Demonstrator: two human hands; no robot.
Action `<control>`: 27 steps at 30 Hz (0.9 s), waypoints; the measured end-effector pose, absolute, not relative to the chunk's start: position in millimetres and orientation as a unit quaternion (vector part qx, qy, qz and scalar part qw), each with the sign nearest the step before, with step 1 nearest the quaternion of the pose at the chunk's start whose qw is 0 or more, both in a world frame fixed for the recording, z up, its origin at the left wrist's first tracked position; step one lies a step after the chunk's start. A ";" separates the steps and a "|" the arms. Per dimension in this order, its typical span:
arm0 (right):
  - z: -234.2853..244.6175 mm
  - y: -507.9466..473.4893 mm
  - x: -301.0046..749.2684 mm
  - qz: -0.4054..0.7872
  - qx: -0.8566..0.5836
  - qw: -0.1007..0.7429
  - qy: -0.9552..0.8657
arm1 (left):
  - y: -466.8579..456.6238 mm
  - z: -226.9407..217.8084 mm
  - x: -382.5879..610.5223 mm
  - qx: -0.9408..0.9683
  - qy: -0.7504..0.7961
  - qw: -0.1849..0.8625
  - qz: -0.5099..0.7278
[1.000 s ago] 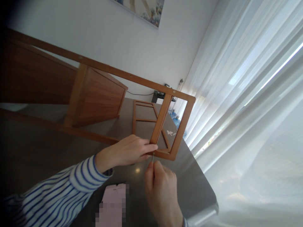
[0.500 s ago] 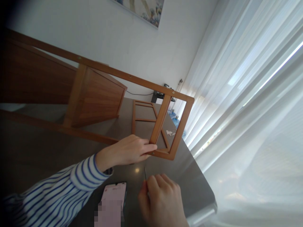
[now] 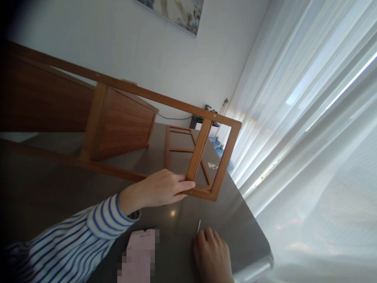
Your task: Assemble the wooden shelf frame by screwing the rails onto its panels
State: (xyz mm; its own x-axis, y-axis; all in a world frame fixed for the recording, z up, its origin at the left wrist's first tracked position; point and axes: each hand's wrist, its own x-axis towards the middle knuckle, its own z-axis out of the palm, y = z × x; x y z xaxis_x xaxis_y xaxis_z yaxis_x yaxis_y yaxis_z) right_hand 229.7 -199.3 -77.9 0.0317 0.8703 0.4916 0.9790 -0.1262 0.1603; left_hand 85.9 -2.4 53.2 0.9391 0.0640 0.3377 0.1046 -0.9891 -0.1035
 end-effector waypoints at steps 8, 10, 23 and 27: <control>-44.0 -178.6 257.5 -0.013 -0.698 0.501 -0.512 | -4.4 54.3 84.6 -0.981 -0.043 0.086 -0.170; -30.6 -164.2 258.1 0.019 -0.673 0.554 -0.489 | -5.0 54.4 84.2 -0.981 -0.042 0.089 -0.170; -9.9 -117.8 243.7 0.047 -0.667 0.664 -0.335 | -14.9 44.8 85.6 -0.968 -0.059 0.109 -0.217; -9.1 -114.7 241.7 0.044 -0.663 0.668 -0.335 | -17.9 44.9 74.7 -0.945 -0.059 0.127 -0.295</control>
State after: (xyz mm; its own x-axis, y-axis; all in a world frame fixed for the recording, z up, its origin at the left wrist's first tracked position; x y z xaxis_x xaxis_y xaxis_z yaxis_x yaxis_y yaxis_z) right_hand 241.7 -114.7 -9.1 0.7722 0.5032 0.3881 0.3846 0.1161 -0.9158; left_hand 74.7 -17.9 44.9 0.8196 0.0356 0.5718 0.1857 -0.9607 -0.2062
